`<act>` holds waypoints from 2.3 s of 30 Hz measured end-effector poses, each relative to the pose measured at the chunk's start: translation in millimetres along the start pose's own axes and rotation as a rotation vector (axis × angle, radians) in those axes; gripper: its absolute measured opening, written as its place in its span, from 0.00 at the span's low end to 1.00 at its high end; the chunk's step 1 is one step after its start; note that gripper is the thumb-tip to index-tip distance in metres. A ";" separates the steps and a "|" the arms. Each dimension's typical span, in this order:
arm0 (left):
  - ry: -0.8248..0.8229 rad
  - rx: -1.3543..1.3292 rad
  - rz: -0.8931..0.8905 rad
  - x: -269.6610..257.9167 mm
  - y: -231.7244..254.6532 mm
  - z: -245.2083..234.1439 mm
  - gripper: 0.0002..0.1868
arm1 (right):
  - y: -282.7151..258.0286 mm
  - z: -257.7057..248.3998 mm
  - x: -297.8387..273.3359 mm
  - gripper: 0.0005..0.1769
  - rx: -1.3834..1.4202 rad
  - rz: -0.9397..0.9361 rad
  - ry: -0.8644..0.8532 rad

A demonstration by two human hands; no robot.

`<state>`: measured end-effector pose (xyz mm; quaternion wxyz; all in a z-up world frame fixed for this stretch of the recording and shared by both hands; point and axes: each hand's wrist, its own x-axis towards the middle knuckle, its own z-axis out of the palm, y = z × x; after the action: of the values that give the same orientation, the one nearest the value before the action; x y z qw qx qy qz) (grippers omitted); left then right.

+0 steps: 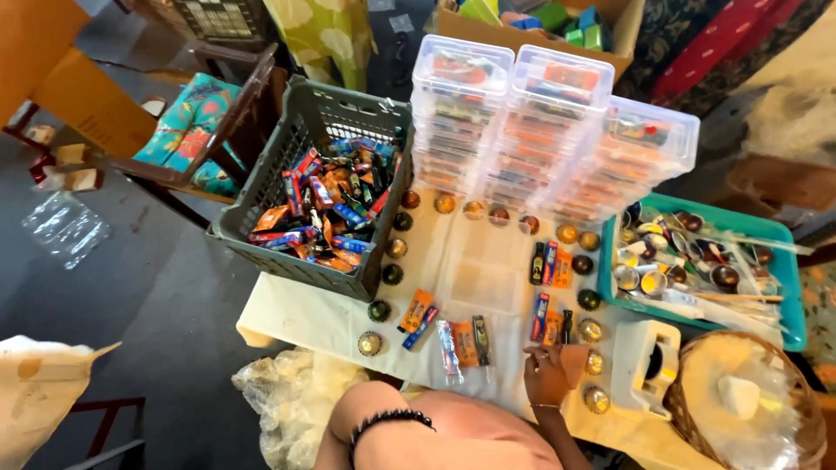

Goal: The person organizes and packs various chocolate items and small containers on a table, handling items like bars, boxes, and small round containers, and placing some items into larger storage bins.

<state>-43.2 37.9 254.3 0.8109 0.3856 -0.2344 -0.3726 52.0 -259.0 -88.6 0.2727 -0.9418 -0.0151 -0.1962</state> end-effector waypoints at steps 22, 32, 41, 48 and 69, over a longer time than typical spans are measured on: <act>1.376 0.604 -0.405 13.8 -304.3 -290.0 0.18 | 28.9 98.2 27.8 0.16 0.347 0.692 -0.833; 1.364 0.212 -0.483 12.7 -297.1 -274.2 0.11 | 41.6 90.5 26.9 0.14 0.506 0.781 -0.902; 1.274 -0.117 -0.330 50.4 -281.3 -232.0 0.12 | 49.5 69.9 147.2 0.10 0.376 0.445 -1.108; 1.448 -0.528 0.127 155.4 -342.6 -298.8 0.11 | -46.8 84.5 270.9 0.04 -0.127 -0.071 -0.879; 1.157 1.413 0.176 132.2 -188.4 -306.2 0.14 | -48.6 90.7 215.1 0.18 -0.188 -0.192 -0.937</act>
<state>162.4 -8.0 -65.7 0.4032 0.8988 0.0062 0.1717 276.6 -187.5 -52.9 0.1310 -0.9437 -0.2052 0.2240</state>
